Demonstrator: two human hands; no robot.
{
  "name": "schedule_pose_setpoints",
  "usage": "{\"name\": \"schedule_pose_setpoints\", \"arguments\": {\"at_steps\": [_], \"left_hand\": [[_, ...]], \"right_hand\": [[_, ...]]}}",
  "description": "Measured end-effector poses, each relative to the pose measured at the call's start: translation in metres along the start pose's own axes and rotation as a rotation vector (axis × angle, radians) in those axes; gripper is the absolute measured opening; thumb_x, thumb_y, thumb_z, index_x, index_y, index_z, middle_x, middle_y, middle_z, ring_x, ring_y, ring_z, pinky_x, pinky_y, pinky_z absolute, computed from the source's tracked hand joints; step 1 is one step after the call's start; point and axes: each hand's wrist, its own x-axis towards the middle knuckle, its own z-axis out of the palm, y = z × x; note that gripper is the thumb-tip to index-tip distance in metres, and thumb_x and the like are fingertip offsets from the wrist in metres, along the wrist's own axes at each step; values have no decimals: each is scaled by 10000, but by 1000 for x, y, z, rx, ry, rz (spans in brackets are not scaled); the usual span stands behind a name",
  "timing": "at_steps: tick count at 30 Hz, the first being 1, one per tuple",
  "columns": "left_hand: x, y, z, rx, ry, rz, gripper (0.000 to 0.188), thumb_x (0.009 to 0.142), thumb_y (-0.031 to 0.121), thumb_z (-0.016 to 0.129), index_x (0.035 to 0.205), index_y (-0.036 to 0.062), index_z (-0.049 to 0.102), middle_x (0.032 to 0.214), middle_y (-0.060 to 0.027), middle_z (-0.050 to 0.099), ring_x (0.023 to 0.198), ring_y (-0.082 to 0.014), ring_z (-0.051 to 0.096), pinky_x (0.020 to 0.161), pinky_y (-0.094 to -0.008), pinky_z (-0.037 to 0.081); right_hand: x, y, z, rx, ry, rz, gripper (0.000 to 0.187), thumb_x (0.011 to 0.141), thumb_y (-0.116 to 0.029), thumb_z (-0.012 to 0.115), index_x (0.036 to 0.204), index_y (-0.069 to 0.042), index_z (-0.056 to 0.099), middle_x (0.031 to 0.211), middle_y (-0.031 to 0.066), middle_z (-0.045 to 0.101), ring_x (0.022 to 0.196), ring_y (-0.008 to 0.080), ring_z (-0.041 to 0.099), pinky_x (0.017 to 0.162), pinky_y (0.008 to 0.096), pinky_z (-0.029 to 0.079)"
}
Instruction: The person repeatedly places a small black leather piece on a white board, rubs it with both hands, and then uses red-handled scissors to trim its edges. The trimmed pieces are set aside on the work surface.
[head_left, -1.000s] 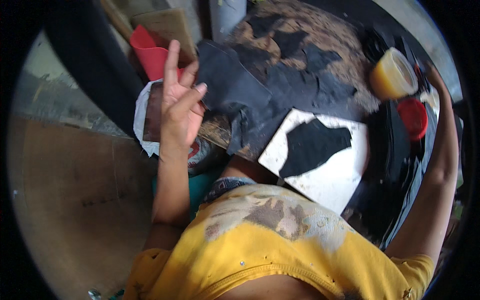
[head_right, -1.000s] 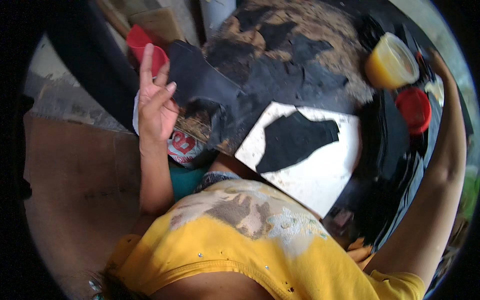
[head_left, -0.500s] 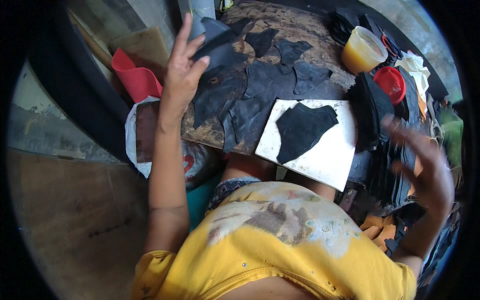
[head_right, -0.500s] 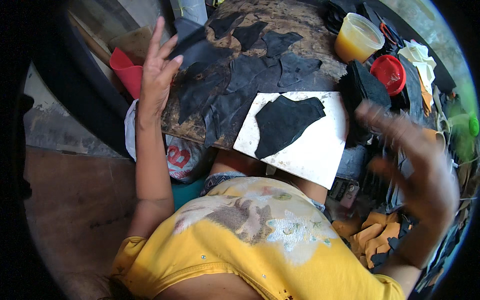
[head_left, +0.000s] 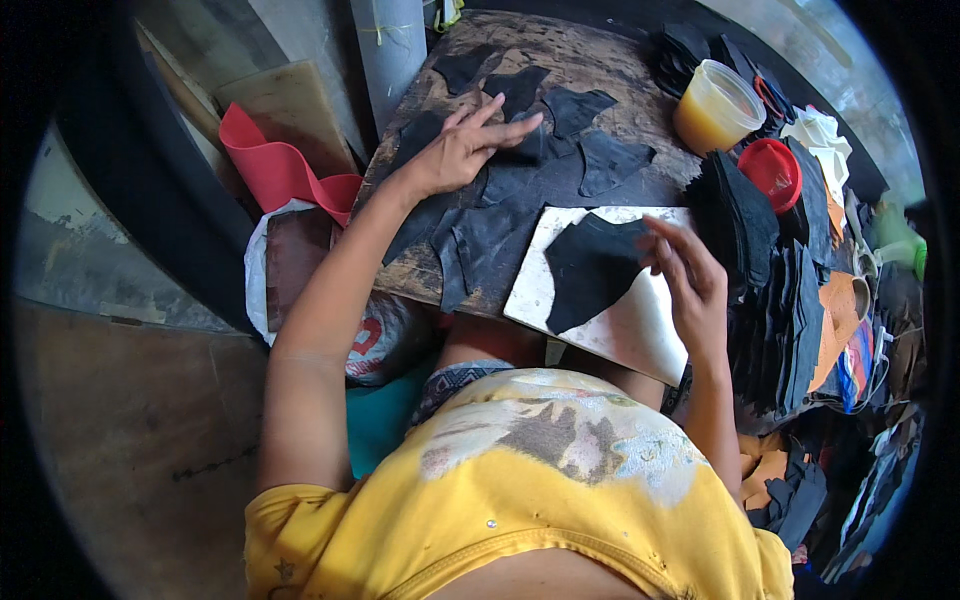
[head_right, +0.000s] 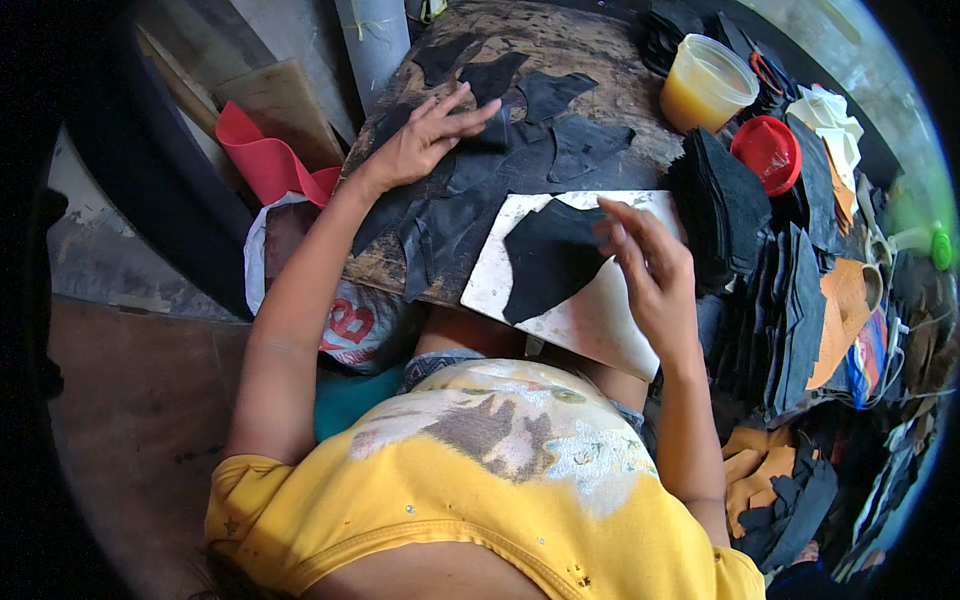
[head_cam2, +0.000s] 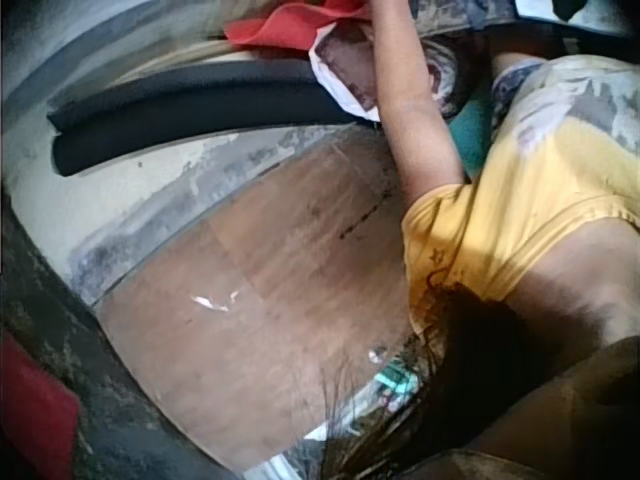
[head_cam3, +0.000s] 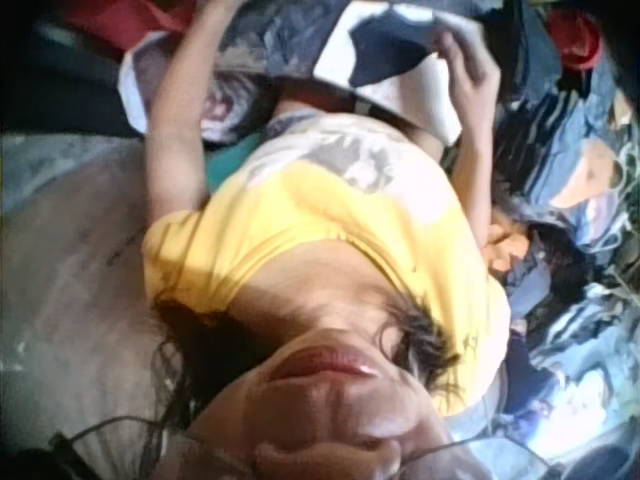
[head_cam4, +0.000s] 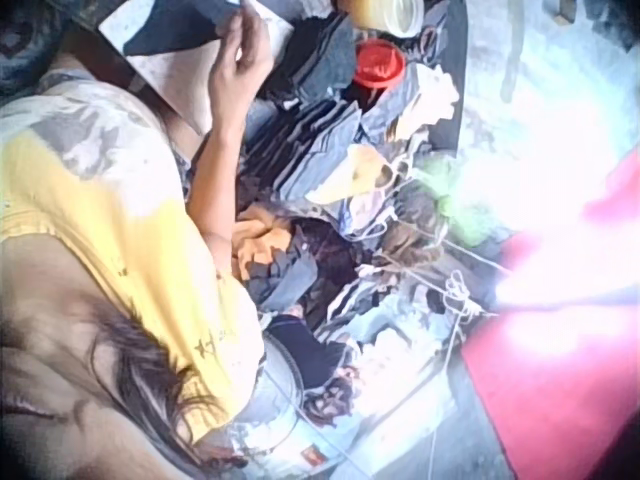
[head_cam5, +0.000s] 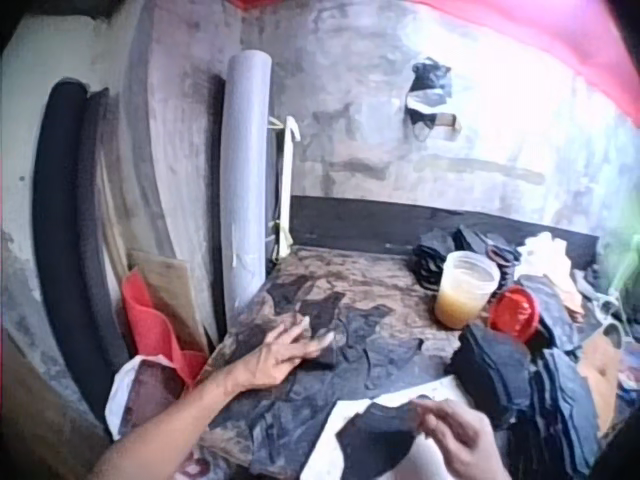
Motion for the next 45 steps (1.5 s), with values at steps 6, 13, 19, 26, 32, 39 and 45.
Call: {"name": "schedule_pose_setpoints", "arguments": {"at_steps": [6,13,19,26,32,39,45], "left_hand": [[-30,-1,7,263,46,31,721,875,-80,486,1454,348,463,1479,69,487,1481,-225,256,1191,-565,96],[-44,2,0,427,31,66,828,835,-115,436,1534,311,319,1545,52,398,1488,-231,234,1180,-580,135],[-65,-1,-6,627,134,-44,760,881,-93,413,1545,259,298,1544,-43,393,1463,-279,287,1155,-552,216],[-99,51,0,95,221,-104,276,839,86,702,1107,17,701,1047,-141,629,1032,-280,626,889,-340,496],[-109,73,17,166,271,-167,182,830,46,663,993,-31,687,1030,-156,604,949,-339,620,850,-396,501],[-131,97,-8,-91,373,-265,118,834,-21,609,945,-47,639,1052,-137,625,972,-255,637,853,-336,500],[-243,134,-53,-351,408,-734,139,896,11,549,993,-50,628,941,-85,638,856,-139,601,798,-263,464]], "right_hand": [[64,12,24,-188,-163,-8,302,1014,-133,519,1295,-39,578,1120,161,672,1020,241,651,876,340,504],[146,35,76,-405,-370,-247,473,965,-22,467,1432,-85,427,1249,248,617,1178,372,594,992,420,475],[162,56,96,-653,-456,-248,610,888,103,474,1457,-106,404,1256,272,600,1135,403,611,965,450,518],[156,58,97,-685,-288,-438,581,892,82,510,1431,-127,450,1214,244,566,1050,412,628,907,418,544],[127,28,100,-395,-542,-253,555,863,94,551,1369,-122,479,1043,163,667,989,327,664,864,375,524],[99,18,114,-519,-534,-395,498,814,89,559,1303,28,490,1117,277,643,1039,430,633,912,443,523],[99,7,112,-481,-459,-434,479,835,121,529,1285,-43,534,1160,222,607,1040,359,638,862,428,514]]}}
